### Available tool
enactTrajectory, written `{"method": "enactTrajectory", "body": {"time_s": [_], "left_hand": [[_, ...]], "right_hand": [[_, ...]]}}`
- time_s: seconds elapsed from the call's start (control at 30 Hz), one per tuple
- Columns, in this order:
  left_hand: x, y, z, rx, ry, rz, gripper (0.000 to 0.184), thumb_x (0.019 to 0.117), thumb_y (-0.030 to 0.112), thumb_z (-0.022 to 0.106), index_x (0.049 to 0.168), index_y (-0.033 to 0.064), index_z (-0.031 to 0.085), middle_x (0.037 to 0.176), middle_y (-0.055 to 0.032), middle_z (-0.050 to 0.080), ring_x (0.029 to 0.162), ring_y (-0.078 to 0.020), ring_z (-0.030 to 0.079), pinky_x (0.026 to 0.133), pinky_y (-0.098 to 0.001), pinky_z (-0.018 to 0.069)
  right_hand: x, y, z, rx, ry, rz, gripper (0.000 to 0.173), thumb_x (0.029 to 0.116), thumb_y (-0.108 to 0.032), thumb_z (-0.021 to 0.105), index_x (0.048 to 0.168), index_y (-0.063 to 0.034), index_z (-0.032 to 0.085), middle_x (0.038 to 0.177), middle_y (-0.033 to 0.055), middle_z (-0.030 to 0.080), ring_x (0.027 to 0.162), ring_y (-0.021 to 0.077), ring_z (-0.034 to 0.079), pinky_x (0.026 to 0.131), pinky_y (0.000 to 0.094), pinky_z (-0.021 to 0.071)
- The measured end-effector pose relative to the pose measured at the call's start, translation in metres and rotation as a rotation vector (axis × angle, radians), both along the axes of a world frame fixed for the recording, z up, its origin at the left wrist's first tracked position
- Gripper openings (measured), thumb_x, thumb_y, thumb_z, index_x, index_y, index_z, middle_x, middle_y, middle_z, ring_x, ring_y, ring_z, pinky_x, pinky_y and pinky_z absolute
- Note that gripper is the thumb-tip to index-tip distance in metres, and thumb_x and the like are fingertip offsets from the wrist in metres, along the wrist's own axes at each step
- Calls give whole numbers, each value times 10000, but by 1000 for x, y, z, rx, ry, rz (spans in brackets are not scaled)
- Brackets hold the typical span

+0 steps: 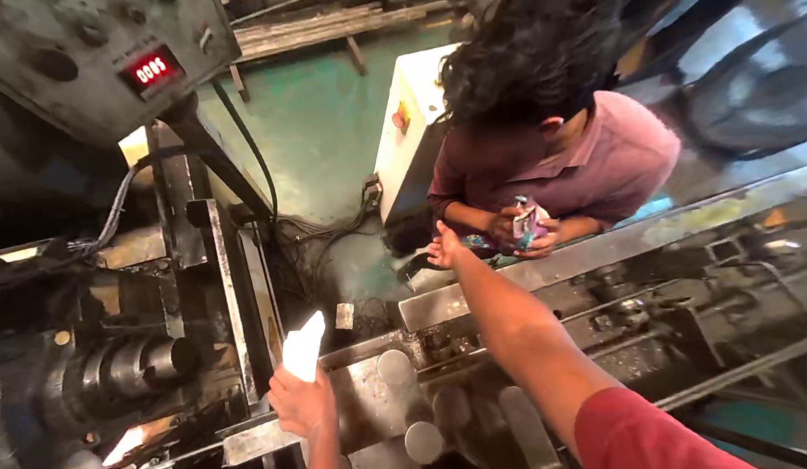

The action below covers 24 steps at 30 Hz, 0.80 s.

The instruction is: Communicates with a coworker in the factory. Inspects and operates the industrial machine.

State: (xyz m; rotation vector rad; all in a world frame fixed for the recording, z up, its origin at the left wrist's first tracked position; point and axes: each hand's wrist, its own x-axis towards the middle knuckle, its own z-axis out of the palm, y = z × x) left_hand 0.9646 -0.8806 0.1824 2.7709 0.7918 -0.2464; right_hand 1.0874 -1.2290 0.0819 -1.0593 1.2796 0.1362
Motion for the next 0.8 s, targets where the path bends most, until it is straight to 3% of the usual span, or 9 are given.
{"method": "enactTrajectory", "body": {"time_s": [0.07,0.17,0.3,0.43,0.5,0.57,0.6,0.7,0.8], "left_hand": [[-1,0,-1,12,13,-5,578,893,279,742,1357,-20,571,1288,-297,600,1200,-486,596,834,-636,520],[0,2,-3,2,-22,-19,568,888,251,739,1348,-39,573,1256,-313,608,1161,-514,605,797,-656,520],[-1,2,-5,7,-24,-18,568,869,244,745,1326,-50,582,1232,-314,615,1116,-517,624,774,-657,523],[-1,2,-4,-2,13,-30,576,859,240,726,1332,-51,574,1236,-314,613,1134,-523,614,778,-666,522],[-2,3,-7,5,-3,-47,575,840,231,721,1313,-65,580,1217,-315,619,1118,-522,619,771,-659,524],[-4,5,-8,22,-27,-68,567,820,229,733,1278,-77,597,1171,-309,634,1069,-515,637,742,-643,531],[-5,5,-8,25,-40,-81,560,816,228,732,1264,-83,604,1154,-311,639,1052,-515,642,731,-638,534],[-5,6,-9,13,-43,-110,550,819,222,720,1249,-100,604,1139,-321,637,1049,-526,637,731,-640,535],[-6,7,-10,22,-51,-133,545,815,222,703,1243,-101,607,1128,-312,643,1034,-518,642,721,-626,537]], "right_hand": [[1,6,-12,-11,52,20,772,1061,-587,366,1582,-34,234,1618,229,287,1481,353,321,1167,521,317],[6,35,-23,2,100,51,747,1068,-571,369,1530,13,314,1569,265,331,1423,373,365,1130,524,330],[13,101,-46,135,142,83,725,1084,-544,339,1548,10,280,1591,278,296,1451,396,339,1150,545,319],[19,178,-45,227,236,96,681,1110,-507,253,1579,-13,247,1567,280,320,1400,383,386,1113,536,340],[15,205,-53,251,284,91,660,1112,-507,228,1533,-4,293,1407,250,413,1234,340,450,1031,500,372],[4,226,-61,276,326,102,656,1111,-511,229,1501,8,321,1345,243,433,1183,335,463,1007,495,383],[-1,232,-65,300,344,103,677,1109,-510,251,1537,12,303,1463,273,415,1292,361,462,1067,511,382],[-12,254,-72,314,420,129,665,1109,-518,255,1517,2,327,1399,240,437,1177,316,475,984,461,397],[-22,269,-69,333,424,104,638,1120,-469,278,1539,10,322,1554,261,358,1381,356,403,1081,517,362]]}}
